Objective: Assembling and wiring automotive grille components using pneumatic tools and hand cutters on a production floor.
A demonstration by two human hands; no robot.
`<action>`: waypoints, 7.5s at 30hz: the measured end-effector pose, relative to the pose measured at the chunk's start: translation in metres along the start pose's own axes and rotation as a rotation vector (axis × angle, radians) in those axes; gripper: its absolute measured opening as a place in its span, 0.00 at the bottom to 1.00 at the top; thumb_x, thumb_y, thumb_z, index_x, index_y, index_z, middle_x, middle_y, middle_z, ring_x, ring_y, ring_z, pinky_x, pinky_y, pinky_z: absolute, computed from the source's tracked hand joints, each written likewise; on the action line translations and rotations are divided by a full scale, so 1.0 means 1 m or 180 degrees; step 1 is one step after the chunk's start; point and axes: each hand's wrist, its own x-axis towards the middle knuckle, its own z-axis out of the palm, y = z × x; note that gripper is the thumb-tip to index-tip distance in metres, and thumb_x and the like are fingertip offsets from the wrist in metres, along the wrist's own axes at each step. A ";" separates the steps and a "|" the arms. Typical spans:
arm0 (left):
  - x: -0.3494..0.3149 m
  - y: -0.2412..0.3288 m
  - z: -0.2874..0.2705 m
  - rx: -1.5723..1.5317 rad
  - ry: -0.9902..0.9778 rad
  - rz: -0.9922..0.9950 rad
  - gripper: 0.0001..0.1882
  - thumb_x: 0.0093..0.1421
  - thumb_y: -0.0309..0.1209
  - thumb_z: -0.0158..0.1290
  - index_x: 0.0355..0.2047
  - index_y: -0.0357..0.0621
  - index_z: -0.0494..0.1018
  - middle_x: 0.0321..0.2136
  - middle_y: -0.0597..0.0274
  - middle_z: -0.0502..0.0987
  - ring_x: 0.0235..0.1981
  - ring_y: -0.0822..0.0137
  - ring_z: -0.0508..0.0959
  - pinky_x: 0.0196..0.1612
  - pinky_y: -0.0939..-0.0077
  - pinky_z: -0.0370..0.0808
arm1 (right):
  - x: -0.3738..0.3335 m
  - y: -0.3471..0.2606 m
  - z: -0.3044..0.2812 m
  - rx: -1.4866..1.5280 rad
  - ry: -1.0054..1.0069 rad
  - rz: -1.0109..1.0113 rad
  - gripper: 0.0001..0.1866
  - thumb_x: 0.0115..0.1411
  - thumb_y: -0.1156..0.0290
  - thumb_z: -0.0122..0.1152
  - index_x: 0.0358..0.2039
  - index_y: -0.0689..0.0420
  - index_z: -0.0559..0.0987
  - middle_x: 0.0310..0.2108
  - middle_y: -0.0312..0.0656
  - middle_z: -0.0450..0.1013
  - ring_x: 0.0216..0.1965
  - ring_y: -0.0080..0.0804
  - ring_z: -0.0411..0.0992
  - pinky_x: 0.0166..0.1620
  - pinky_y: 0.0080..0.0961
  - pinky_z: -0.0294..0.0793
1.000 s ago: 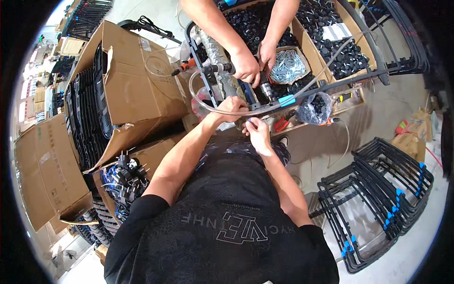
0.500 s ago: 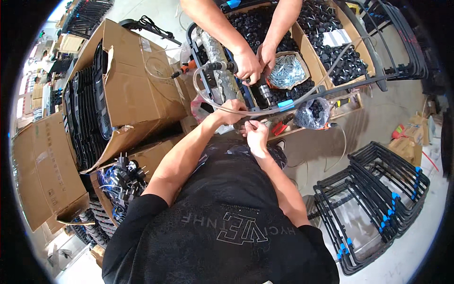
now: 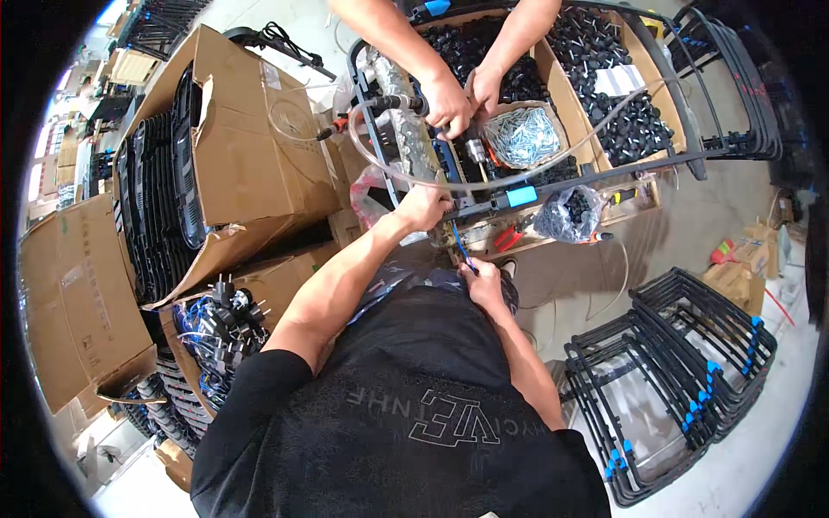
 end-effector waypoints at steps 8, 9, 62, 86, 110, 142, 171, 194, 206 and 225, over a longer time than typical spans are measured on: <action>0.023 -0.018 -0.038 0.0210 0.0414 -0.0041 0.08 0.56 0.30 0.53 0.31 0.39 0.79 0.25 0.42 0.78 0.31 0.45 0.80 0.37 0.56 0.76 | 0.028 -0.059 -0.007 0.1924 -0.0575 0.1123 0.09 0.59 0.69 0.62 0.33 0.63 0.77 0.24 0.46 0.75 0.24 0.30 0.73 0.34 0.29 0.73; 0.026 -0.023 -0.040 0.0223 0.0398 -0.0076 0.08 0.56 0.30 0.53 0.31 0.39 0.78 0.25 0.43 0.78 0.31 0.44 0.80 0.36 0.56 0.75 | 0.024 -0.056 -0.009 0.1927 -0.0586 0.1116 0.09 0.59 0.69 0.62 0.33 0.63 0.77 0.24 0.46 0.75 0.24 0.30 0.73 0.34 0.29 0.73; 0.003 -0.023 -0.073 0.0206 0.2355 -0.1391 0.17 0.59 0.42 0.51 0.33 0.38 0.77 0.26 0.44 0.79 0.30 0.46 0.80 0.37 0.54 0.76 | 0.102 -0.170 -0.072 -0.1625 -0.1294 -0.1414 0.15 0.42 0.60 0.64 0.23 0.61 0.81 0.27 0.51 0.77 0.34 0.50 0.76 0.43 0.42 0.74; -0.032 0.058 0.082 -0.3039 0.2093 -0.3003 0.13 0.64 0.35 0.54 0.36 0.35 0.80 0.20 0.65 0.74 0.16 0.73 0.66 0.19 0.74 0.63 | 0.153 0.174 -0.199 -0.2267 -0.0032 0.0344 0.09 0.53 0.67 0.61 0.30 0.58 0.81 0.33 0.57 0.78 0.39 0.54 0.77 0.43 0.43 0.75; -0.033 0.078 0.063 -0.3395 0.2043 -0.3484 0.10 0.62 0.35 0.58 0.36 0.41 0.79 0.21 0.72 0.73 0.17 0.78 0.64 0.20 0.80 0.59 | 0.151 0.169 -0.237 -0.1083 0.0651 -0.0070 0.10 0.52 0.80 0.61 0.37 0.58 0.79 0.33 0.50 0.78 0.37 0.47 0.78 0.43 0.37 0.76; -0.077 0.068 0.085 -0.4699 0.1204 -0.2591 0.13 0.62 0.27 0.58 0.47 0.37 0.76 0.29 0.66 0.80 0.23 0.77 0.75 0.27 0.82 0.73 | 0.039 -0.035 -0.041 0.3453 -0.0688 0.1793 0.12 0.58 0.79 0.64 0.44 0.64 0.76 0.34 0.40 0.77 0.32 0.24 0.76 0.37 0.18 0.75; -0.077 0.082 0.039 -0.2750 0.0795 -0.1397 0.10 0.64 0.32 0.55 0.38 0.38 0.79 0.23 0.70 0.75 0.23 0.79 0.71 0.26 0.83 0.69 | 0.043 -0.059 -0.060 0.1221 -0.1159 0.0743 0.07 0.55 0.77 0.65 0.34 0.64 0.82 0.27 0.35 0.77 0.28 0.19 0.72 0.32 0.16 0.69; -0.079 0.090 0.050 -0.3303 0.1124 -0.1919 0.08 0.59 0.23 0.59 0.38 0.36 0.75 0.27 0.66 0.77 0.25 0.77 0.74 0.30 0.81 0.72 | 0.042 -0.056 -0.051 0.0405 -0.0704 0.0350 0.11 0.53 0.72 0.65 0.35 0.63 0.83 0.28 0.46 0.81 0.29 0.30 0.79 0.36 0.25 0.76; -0.094 0.069 0.068 -0.3606 0.0861 -0.2534 0.11 0.62 0.27 0.55 0.43 0.35 0.76 0.29 0.66 0.78 0.27 0.77 0.74 0.29 0.85 0.69 | 0.063 0.037 -0.042 0.0446 -0.0118 0.0307 0.09 0.53 0.73 0.64 0.35 0.62 0.82 0.29 0.42 0.79 0.31 0.28 0.78 0.36 0.26 0.76; -0.088 0.053 0.069 -0.4835 0.0651 -0.2262 0.09 0.60 0.22 0.54 0.41 0.36 0.77 0.31 0.58 0.80 0.26 0.75 0.76 0.29 0.81 0.73 | 0.128 0.323 0.037 0.1664 0.0178 0.2523 0.15 0.58 0.58 0.58 0.40 0.55 0.76 0.27 0.45 0.76 0.22 0.35 0.75 0.24 0.34 0.76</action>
